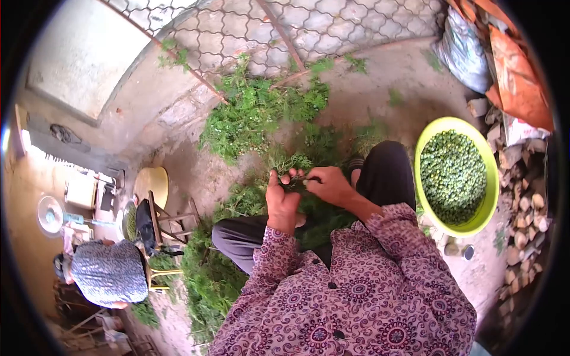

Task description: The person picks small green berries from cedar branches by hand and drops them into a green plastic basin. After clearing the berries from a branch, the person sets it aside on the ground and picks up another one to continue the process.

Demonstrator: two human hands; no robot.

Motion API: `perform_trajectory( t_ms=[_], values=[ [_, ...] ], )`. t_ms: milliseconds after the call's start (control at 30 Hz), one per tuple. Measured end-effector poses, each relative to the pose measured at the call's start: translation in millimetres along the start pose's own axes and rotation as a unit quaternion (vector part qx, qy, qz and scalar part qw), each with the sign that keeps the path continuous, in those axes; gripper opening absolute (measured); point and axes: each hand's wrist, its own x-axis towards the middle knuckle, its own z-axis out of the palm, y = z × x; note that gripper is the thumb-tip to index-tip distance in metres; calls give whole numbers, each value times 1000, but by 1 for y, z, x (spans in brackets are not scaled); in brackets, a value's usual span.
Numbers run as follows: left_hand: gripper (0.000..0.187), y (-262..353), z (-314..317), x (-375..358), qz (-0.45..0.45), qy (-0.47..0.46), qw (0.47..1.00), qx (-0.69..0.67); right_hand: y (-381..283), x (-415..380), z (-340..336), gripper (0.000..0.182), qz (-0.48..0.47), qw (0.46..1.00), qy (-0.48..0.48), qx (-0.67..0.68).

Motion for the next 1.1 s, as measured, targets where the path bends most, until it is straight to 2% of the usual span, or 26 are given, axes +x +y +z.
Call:
perform_trajectory(
  t_ms=[33,67,133,167,200,233,267,300,333,367,400,467,533,567,600,667,733,867,933,1000,1067,1100],
  values=[
    [33,7,5,-3,12,49,998,-28,-10,-4,-13,16,11,1000,16,12],
    [33,15,8,-10,17,47,998,-37,-25,-11,-31,16,24,999,32,24],
    [26,32,15,-24,10,1,995,98,-47,-24,-74,9,103,988,110,45],
    [21,37,14,-26,8,-30,994,107,-58,-30,-97,9,141,972,160,101],
    [21,41,16,-28,8,-34,994,101,-53,-39,-120,11,121,961,225,104],
    [20,45,20,-31,26,-51,984,171,-42,-49,-150,12,65,960,260,78],
    [20,49,23,-32,43,-67,967,241,-39,-57,-174,11,10,946,323,6],
    [19,53,26,-31,42,-88,961,260,-29,-69,-206,12,20,932,350,-92],
    [19,57,30,-32,40,-93,961,257,-12,-81,-232,11,5,917,382,-115],
    [19,61,37,-35,40,-105,950,291,6,-94,-260,19,18,886,408,-218],
    [19,64,45,-38,42,-118,937,325,3,-104,-272,35,105,821,402,-391],
    [19,69,61,-46,46,-135,934,328,16,-134,-288,50,235,711,317,-582],
    [19,74,76,-55,50,-169,913,368,-2,-143,-276,54,340,691,280,-573],
    [18,76,83,-60,58,-166,909,377,10,-149,-283,51,330,707,252,-572],
    [18,78,88,-62,55,-168,909,376,9,-151,-277,46,295,731,265,-555],
    [16,81,97,-64,40,-188,904,381,-4,-132,-259,40,299,801,236,-462],
    [17,81,108,-69,41,-188,905,380,-19,-105,-234,40,280,870,234,-330],
    [18,85,123,-79,5,-242,892,382,-59,-36,-158,49,203,953,128,-183],
    [16,86,134,-91,-25,-255,863,435,-66,-2,-119,54,149,973,11,-174],
    [16,87,133,-88,-29,-266,857,440,-60,30,-82,63,55,968,-114,-219],
    [18,88,142,-96,-58,-310,820,477,-43,48,-51,58,-18,968,-156,-197],
    [19,90,142,-96,-46,-329,801,497,-30,50,-46,58,-19,967,-159,-197]
  ],
)
